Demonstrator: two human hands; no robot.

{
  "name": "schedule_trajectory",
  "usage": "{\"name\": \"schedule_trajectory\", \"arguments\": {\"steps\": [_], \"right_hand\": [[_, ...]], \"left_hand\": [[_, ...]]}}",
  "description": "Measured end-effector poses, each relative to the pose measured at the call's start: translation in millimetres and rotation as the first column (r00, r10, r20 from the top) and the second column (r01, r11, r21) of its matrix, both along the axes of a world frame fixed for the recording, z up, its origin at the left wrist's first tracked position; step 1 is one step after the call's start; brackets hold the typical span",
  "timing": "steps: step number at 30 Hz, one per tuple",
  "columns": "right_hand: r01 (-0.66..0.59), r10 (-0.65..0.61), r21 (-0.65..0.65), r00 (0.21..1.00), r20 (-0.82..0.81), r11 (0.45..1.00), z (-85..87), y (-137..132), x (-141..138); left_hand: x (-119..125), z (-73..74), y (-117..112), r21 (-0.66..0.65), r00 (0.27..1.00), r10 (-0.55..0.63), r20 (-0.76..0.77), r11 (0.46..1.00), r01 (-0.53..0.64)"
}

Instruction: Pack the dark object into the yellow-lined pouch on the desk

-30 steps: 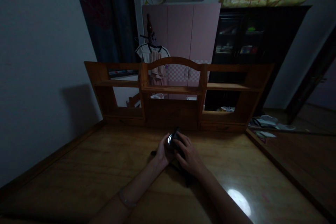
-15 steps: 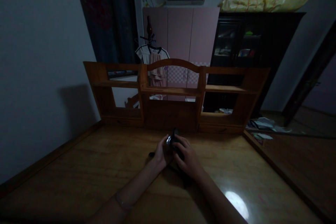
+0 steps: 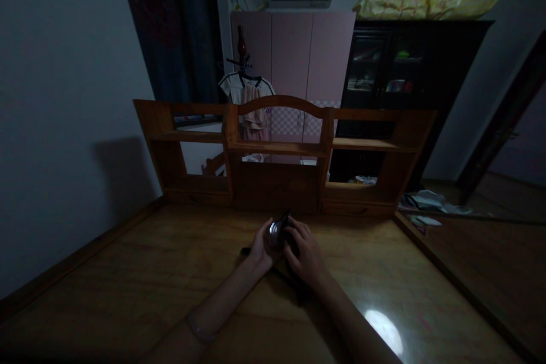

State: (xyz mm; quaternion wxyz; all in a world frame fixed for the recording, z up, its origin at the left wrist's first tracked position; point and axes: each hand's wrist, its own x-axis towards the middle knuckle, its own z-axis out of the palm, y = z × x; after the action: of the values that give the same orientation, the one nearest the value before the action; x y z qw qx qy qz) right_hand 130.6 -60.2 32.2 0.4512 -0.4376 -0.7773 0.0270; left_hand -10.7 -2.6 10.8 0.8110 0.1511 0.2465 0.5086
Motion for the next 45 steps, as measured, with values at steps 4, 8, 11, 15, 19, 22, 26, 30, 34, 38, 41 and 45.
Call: {"name": "schedule_trajectory", "arguments": {"steps": [4,8,11,15,19,22,26,30,34,38,41,45], "right_hand": [[-0.019,0.019,-0.015,1.0,0.022,1.0,-3.6,1.8,0.5],[-0.051,0.052,-0.028,0.997,0.048,0.998,-2.5,-0.6,0.5],[-0.075,0.078,-0.044,0.995,0.066,0.996,-0.4,-2.7,-0.1],[-0.093,0.096,-0.052,0.993,0.062,0.994,0.8,-3.6,-0.9],[-0.105,0.109,-0.054,0.992,0.058,0.993,1.3,-4.1,-1.1],[-0.114,0.117,-0.059,0.991,0.062,0.992,2.0,-4.6,-1.1],[-0.13,0.133,-0.061,0.989,0.06,0.99,3.3,-5.4,-1.1],[-0.137,0.141,-0.067,0.988,0.061,0.988,4.6,-6.1,-0.9],[-0.147,0.152,-0.081,0.987,0.055,0.986,5.6,-5.9,0.0],[-0.174,0.179,-0.091,0.982,0.051,0.98,6.3,-5.5,0.9],[-0.177,0.181,-0.093,0.983,0.034,0.98,6.2,-5.2,0.7],[-0.177,0.18,-0.1,0.983,0.022,0.979,5.7,-4.8,0.3]], "left_hand": [[1.0,4.4,-2.2,-0.006,1.0,0.008,0.019,1.0,-0.008],[2.4,13.6,-7.5,-0.021,1.0,0.012,0.028,1.0,-0.011],[2.5,16.1,-9.1,-0.016,0.999,0.006,0.037,1.0,-0.005],[2.0,12.1,-7.0,-0.011,0.999,0.006,0.032,1.0,-0.005],[2.1,7.3,-4.3,0.01,0.999,0.001,0.04,1.0,-0.001],[1.9,5.2,-3.3,0.032,0.999,-0.012,0.039,0.999,0.011],[1.2,4.6,-3.5,0.05,0.999,-0.023,0.038,0.999,0.021],[1.3,7.9,-5.4,0.017,1.0,-0.013,0.022,1.0,0.013],[1.5,10.7,-6.7,-0.005,1.0,-0.01,0.019,1.0,0.01],[1.0,11.0,-6.6,-0.008,1.0,-0.02,0.019,1.0,0.02],[1.1,12.3,-7.2,-0.013,0.999,-0.026,0.02,1.0,0.026],[1.9,14.9,-8.7,-0.039,1.0,0.002,-0.001,0.999,-0.003]]}}
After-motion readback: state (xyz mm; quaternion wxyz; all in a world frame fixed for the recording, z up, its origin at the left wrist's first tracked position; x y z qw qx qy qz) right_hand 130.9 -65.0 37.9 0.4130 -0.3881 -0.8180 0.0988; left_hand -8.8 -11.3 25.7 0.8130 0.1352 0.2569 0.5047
